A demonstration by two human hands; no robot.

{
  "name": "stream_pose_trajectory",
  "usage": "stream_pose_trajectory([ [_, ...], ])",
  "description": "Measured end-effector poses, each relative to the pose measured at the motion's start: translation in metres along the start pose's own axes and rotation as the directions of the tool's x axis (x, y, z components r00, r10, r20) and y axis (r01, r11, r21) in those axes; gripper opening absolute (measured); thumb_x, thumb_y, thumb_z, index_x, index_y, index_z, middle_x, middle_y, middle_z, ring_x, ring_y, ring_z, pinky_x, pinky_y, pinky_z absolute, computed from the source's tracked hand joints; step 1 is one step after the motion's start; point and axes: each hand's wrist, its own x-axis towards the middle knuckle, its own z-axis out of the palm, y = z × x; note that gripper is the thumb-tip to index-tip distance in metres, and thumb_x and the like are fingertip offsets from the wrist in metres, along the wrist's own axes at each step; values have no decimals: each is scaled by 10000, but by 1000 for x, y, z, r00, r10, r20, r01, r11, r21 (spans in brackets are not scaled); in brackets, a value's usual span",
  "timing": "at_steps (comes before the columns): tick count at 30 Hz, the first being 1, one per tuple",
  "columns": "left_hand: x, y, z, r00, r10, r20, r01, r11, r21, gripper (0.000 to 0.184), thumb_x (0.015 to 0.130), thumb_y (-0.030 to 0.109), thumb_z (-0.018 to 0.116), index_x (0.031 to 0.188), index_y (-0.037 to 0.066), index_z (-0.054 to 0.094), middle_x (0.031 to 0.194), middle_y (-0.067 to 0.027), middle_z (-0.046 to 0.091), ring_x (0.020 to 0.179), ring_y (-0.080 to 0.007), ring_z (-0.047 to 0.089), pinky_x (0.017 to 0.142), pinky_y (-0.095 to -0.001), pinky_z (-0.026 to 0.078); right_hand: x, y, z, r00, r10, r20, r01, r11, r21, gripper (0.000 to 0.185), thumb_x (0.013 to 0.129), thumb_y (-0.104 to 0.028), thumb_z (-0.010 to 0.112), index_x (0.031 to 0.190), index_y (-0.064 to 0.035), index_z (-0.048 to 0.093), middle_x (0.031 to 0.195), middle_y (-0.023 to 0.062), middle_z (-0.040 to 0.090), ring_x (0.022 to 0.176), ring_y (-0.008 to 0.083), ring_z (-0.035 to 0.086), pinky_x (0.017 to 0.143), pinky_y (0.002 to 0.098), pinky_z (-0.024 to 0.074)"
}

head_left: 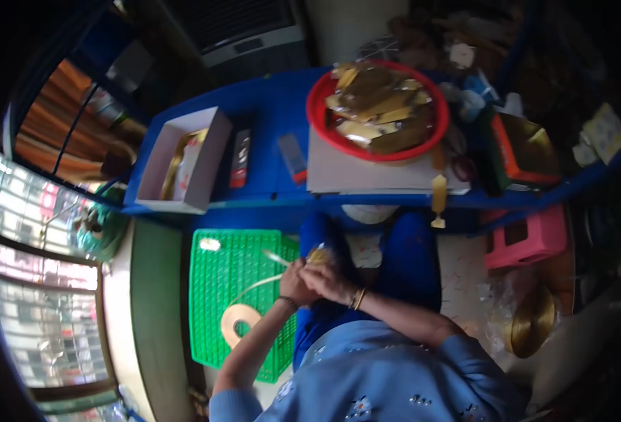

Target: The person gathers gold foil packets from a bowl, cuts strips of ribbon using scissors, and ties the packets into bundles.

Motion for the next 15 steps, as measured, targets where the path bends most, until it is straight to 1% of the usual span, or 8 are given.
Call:
stream_pose_trajectory([
  [1, 3, 2, -9, 990, -95, 107, 102, 993, -53, 651, 560, 421, 775, 956, 1, 475, 902, -212, 560, 899, -378, 558, 798, -434, 468, -6, 9, 2, 999, -29, -20, 28, 997, -70, 329, 928, -272, 483, 715, -30, 549, 612, 91, 556, 598, 167, 559, 579, 322, 431],
  [3, 6, -5, -12, 972, -119, 205, 115, 993, 34, 600, 594, 398, 757, 929, -16, 481, 905, -220, 568, 910, -375, 563, 802, -437, 472, -19, 5, 4, 998, -57, 6, 57, 986, -154, 329, 940, -251, 488, 705, -24, 521, 592, 47, 518, 580, 92, 485, 555, 296, 407],
  [5, 4, -29, 24, 980, -173, 102, 172, 985, 19, 602, 599, 398, 760, 922, -25, 478, 918, -233, 573, 910, -385, 570, 799, -447, 477, -31, -8, 5, 997, -70, 22, 73, 977, -200, 335, 935, -255, 497, 710, -10, 532, 566, 99, 513, 563, 95, 487, 532, 325, 408],
  [7, 9, -29, 31, 964, -248, 100, 248, 969, 15, 628, 596, 411, 772, 933, -26, 472, 927, -245, 580, 899, -393, 581, 788, -458, 482, -39, -12, 6, 997, -73, -33, 63, 969, -240, 316, 925, -243, 520, 716, -8, 539, 545, 140, 503, 522, 135, 512, 502, 353, 400],
  [8, 13, 6, -2, 942, -306, 139, 301, 952, 56, 684, 572, 445, 797, 949, -29, 479, 935, -251, 587, 889, -394, 595, 773, -445, 496, -45, -20, 6, 991, -121, -60, 99, 953, -286, 296, 912, -222, 551, 710, -6, 528, 540, 166, 501, 496, 187, 542, 481, 373, 389],
  [9, 15, 8, -5, 924, -337, 179, 340, 940, 12, 740, 543, 476, 806, 966, -39, 484, 944, -247, 592, 905, -383, 607, 775, -434, 505, -50, -25, 6, 993, -102, -65, 82, 962, -259, 285, 907, -206, 560, 710, -5, 517, 556, 198, 500, 497, 254, 561, 479, 387, 387],
  [11, 23, 22, -21, 873, -392, 289, 399, 916, 36, 777, 512, 478, 802, 986, -51, 487, 974, -247, 594, 936, -370, 610, 804, -418, 505, -58, -30, 3, 993, -100, -63, 85, 975, -204, 280, 897, -216, 564, 720, -4, 520, 600, 208, 545, 578, 333, 612, 497, 414, 411],
  [15, 26, 32, -28, 856, -399, 329, 406, 913, 52, 789, 510, 478, 793, 1027, -34, 487, 1025, -226, 583, 964, -357, 593, 831, -421, 486, -70, -41, -6, 994, -96, -53, 84, 979, -188, 257, 898, -187, 565, 727, -3, 513, 586, 203, 517, 551, 322, 587, 487, 410, 385],
])
